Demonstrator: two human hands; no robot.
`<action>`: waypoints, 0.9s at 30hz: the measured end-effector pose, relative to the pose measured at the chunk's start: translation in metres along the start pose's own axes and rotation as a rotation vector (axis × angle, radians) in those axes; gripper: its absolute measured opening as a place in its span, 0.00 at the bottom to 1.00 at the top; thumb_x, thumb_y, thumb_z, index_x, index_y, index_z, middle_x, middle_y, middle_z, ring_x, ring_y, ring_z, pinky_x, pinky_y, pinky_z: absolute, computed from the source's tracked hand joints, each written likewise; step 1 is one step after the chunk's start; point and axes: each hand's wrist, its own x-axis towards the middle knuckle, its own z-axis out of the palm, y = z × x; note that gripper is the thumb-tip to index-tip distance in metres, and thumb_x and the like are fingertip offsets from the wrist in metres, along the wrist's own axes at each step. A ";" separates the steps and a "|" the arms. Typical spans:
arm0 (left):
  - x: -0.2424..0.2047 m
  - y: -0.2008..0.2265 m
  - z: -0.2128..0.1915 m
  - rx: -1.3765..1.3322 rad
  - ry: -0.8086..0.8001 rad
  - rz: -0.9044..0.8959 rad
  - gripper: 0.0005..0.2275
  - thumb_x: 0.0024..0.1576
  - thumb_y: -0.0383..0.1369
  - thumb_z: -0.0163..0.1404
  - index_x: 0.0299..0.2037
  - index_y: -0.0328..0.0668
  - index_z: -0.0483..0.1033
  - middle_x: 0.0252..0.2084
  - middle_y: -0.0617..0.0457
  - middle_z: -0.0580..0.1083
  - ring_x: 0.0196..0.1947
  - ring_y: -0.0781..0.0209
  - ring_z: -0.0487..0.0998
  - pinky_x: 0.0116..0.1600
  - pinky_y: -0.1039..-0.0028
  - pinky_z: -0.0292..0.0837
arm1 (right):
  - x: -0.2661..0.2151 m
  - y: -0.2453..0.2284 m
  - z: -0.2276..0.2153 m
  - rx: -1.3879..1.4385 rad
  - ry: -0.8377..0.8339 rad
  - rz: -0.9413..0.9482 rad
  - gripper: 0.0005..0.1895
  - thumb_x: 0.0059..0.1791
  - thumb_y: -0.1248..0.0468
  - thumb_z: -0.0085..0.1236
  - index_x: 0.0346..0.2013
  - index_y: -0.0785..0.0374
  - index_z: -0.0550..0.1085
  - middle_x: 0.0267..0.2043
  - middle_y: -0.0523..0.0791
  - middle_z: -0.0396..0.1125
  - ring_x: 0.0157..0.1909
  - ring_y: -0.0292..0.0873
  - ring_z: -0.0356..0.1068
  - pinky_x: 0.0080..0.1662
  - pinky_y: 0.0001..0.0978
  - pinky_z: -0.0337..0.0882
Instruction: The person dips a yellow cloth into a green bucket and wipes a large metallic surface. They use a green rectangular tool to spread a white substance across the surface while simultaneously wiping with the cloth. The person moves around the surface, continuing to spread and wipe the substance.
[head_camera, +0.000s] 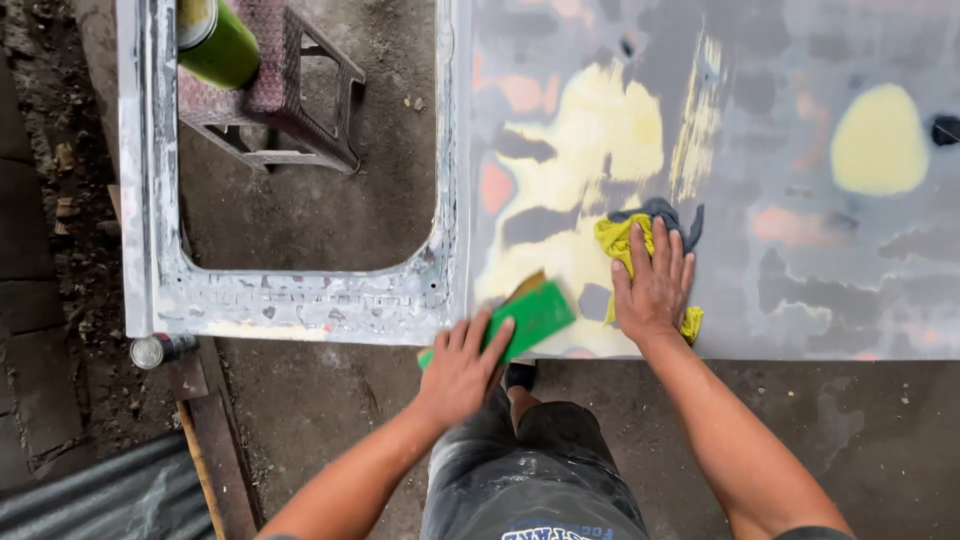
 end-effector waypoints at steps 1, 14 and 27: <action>0.008 -0.005 -0.002 -0.002 -0.003 0.005 0.31 0.57 0.42 0.50 0.72 0.47 0.58 0.66 0.36 0.63 0.56 0.40 0.68 0.54 0.53 0.65 | 0.014 -0.005 -0.001 -0.002 0.000 0.006 0.34 0.55 0.51 0.45 0.75 0.56 0.58 0.80 0.52 0.43 0.80 0.60 0.39 0.73 0.62 0.34; 0.230 -0.108 -0.021 -0.007 0.199 -0.224 0.31 0.59 0.46 0.51 0.72 0.48 0.58 0.65 0.40 0.63 0.56 0.41 0.67 0.56 0.51 0.61 | 0.142 -0.042 0.016 -0.013 -0.012 -0.085 0.31 0.59 0.53 0.44 0.76 0.54 0.59 0.81 0.50 0.44 0.80 0.59 0.40 0.74 0.61 0.34; 0.116 -0.078 -0.006 -0.099 -0.012 0.070 0.31 0.60 0.44 0.51 0.73 0.48 0.55 0.67 0.34 0.61 0.59 0.38 0.67 0.54 0.49 0.63 | 0.163 -0.044 0.012 -0.014 0.008 -0.013 0.29 0.59 0.53 0.43 0.76 0.52 0.61 0.80 0.49 0.45 0.80 0.58 0.41 0.74 0.59 0.33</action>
